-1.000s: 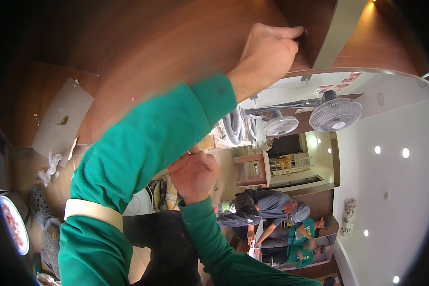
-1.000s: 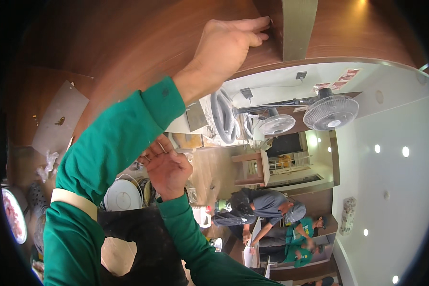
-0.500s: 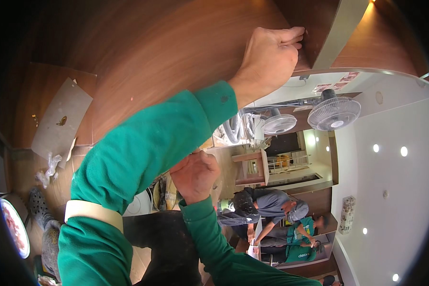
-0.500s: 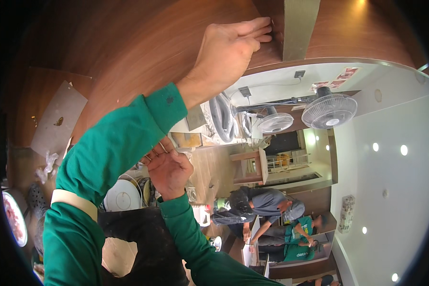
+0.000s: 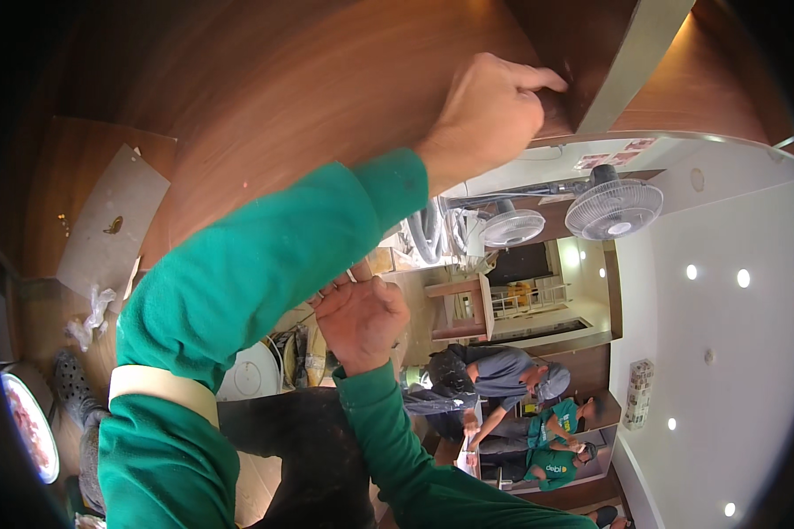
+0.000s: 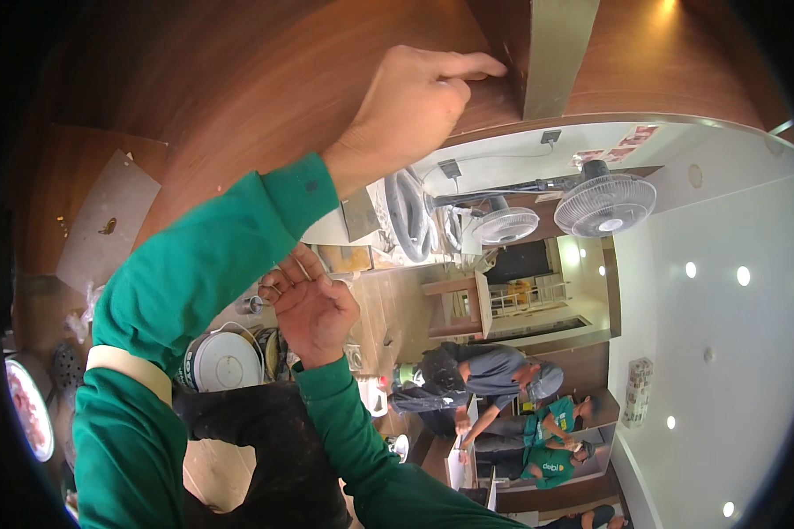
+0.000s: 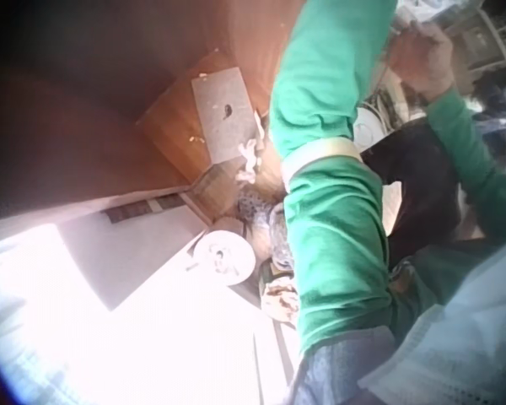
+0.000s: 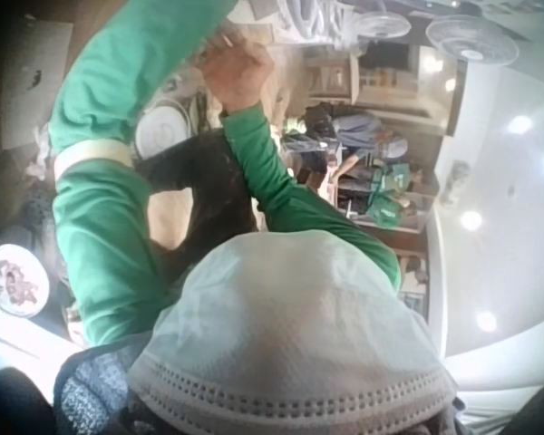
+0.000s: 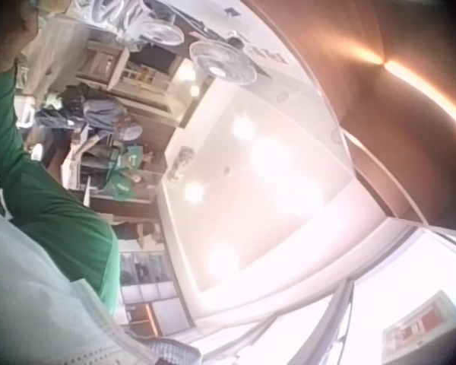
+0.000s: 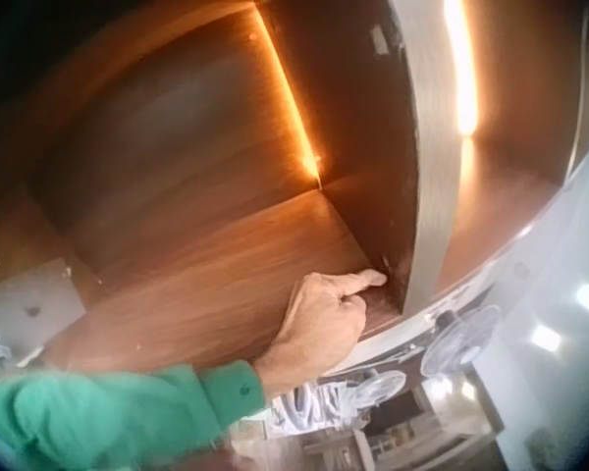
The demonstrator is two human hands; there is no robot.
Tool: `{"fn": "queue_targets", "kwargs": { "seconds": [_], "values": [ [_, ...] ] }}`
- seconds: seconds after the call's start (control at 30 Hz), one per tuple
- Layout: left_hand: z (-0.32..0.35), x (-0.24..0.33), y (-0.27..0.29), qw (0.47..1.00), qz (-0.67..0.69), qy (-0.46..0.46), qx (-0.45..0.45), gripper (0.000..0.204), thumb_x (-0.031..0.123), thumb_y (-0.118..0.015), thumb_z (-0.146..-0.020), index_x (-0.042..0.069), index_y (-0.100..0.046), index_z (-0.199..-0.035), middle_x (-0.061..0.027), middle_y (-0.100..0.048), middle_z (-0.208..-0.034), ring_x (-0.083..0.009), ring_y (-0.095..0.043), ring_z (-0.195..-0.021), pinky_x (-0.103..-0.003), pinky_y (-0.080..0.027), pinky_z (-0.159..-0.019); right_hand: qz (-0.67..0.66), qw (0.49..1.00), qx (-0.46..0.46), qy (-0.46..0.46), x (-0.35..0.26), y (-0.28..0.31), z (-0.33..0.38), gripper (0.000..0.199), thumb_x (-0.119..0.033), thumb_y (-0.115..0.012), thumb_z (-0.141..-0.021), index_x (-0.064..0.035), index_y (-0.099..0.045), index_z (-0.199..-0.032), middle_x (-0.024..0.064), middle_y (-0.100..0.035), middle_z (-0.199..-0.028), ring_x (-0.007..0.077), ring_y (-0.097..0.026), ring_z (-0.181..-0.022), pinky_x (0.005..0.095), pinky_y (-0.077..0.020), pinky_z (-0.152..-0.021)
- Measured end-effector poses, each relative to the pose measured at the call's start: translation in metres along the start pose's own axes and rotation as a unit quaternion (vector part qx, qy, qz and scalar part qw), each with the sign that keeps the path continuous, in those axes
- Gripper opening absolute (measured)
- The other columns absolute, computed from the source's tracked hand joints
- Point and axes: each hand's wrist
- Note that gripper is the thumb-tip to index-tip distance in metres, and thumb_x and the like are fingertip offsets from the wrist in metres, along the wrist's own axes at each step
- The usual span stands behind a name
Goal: The person handles a small gray panel and adhesive, then kneels to install a wooden cabinet door. They align the door, insert small fasteners into holes, and press the door into place while other workers are visible in the background.
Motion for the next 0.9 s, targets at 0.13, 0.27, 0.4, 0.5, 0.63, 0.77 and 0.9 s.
{"fn": "queue_targets", "kwargs": {
  "seconds": [0.13,0.27,0.4,0.5,0.63,0.77,0.9],
  "values": [
    [-0.015,-0.013,0.006,0.993,0.100,-0.002,0.057,0.042,-0.003,-0.051,-0.078,-0.011,-0.060,-0.118,-0.0229,-0.067,-0.112,-0.0225,-0.065,-0.105,-0.029,-0.046,-0.095,0.021,0.999,0.027,-0.006,0.007,-0.013,-0.003,0.063,-0.036,-0.056,-0.077,-0.0023,-0.051,-0.130,0.0159,-0.058,-0.127,0.0286,-0.057,-0.098,0.0415,-0.0429,-0.087],
    [-0.009,0.007,-0.004,0.971,0.225,0.016,0.077,0.059,-0.005,-0.052,-0.077,-0.015,-0.042,-0.134,-0.0234,-0.061,-0.125,-0.0267,-0.059,-0.117,-0.030,-0.039,-0.103,0.004,1.000,0.022,-0.009,0.006,-0.008,-0.001,0.061,-0.036,-0.054,-0.078,-0.0028,-0.051,-0.129,0.0161,-0.057,-0.128,0.0296,-0.056,-0.102,0.0422,-0.0423,-0.089],
    [-0.001,0.024,-0.015,0.948,0.286,0.099,0.095,0.069,-0.005,-0.053,-0.074,-0.014,-0.033,-0.140,-0.0235,-0.056,-0.132,-0.0282,-0.054,-0.123,-0.030,-0.036,-0.105,0.011,1.000,-0.013,-0.002,0.003,-0.006,0.002,0.046,-0.032,-0.053,-0.083,-0.0069,-0.058,-0.121,0.0083,-0.061,-0.123,0.0272,-0.055,-0.115,0.0465,-0.0399,-0.098],
    [0.006,0.035,-0.014,0.938,0.304,0.138,0.088,0.070,-0.003,-0.054,-0.073,-0.015,-0.035,-0.139,-0.0234,-0.054,-0.135,-0.0274,-0.054,-0.122,-0.030,-0.037,-0.104,0.021,1.000,-0.001,-0.004,0.003,-0.014,0.003,0.046,-0.031,-0.054,-0.082,-0.0069,-0.058,-0.121,0.0065,-0.061,-0.123,0.0271,-0.055,-0.115,0.0460,-0.0397,-0.098],
    [0.009,0.031,-0.009,0.961,0.248,0.103,0.061,0.068,-0.002,-0.053,-0.075,-0.014,-0.036,-0.139,-0.0229,-0.054,-0.134,-0.0250,-0.057,-0.117,-0.030,-0.039,-0.101,0.007,1.000,-0.008,-0.004,0.004,-0.010,0.001,0.052,-0.033,-0.054,-0.081,-0.0058,-0.056,-0.124,0.0095,-0.060,-0.125,0.0276,-0.056,-0.112,0.0452,-0.0404,-0.096],
    [0.011,0.018,0.003,0.995,0.048,0.083,0.011,0.066,-0.002,-0.051,-0.075,-0.016,-0.035,-0.138,-0.0219,-0.057,-0.132,-0.0225,-0.059,-0.115,-0.027,-0.042,-0.098,-0.006,1.000,-0.009,-0.006,0.000,0.002,0.003,0.062,-0.036,-0.054,-0.077,-0.0036,-0.051,-0.130,0.0161,-0.058,-0.127,0.0296,-0.057,-0.103,0.0424,-0.0428,-0.090],
    [0.000,0.009,0.000,0.973,0.202,0.054,0.097,0.068,-0.003,-0.053,-0.074,-0.019,-0.032,-0.138,-0.0231,-0.058,-0.129,-0.0235,-0.057,-0.120,-0.028,-0.039,-0.102,0.009,1.000,0.007,-0.018,0.005,-0.005,-0.001,0.064,-0.036,-0.054,-0.077,-0.0028,-0.051,-0.131,0.0158,-0.059,-0.125,0.0288,-0.057,-0.098,0.0415,-0.0431,-0.088]
  ]
}}
Point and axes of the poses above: each hand's wrist, its own z-axis away from the middle knuckle, its own y-axis out of the back of the hand, x = y × z
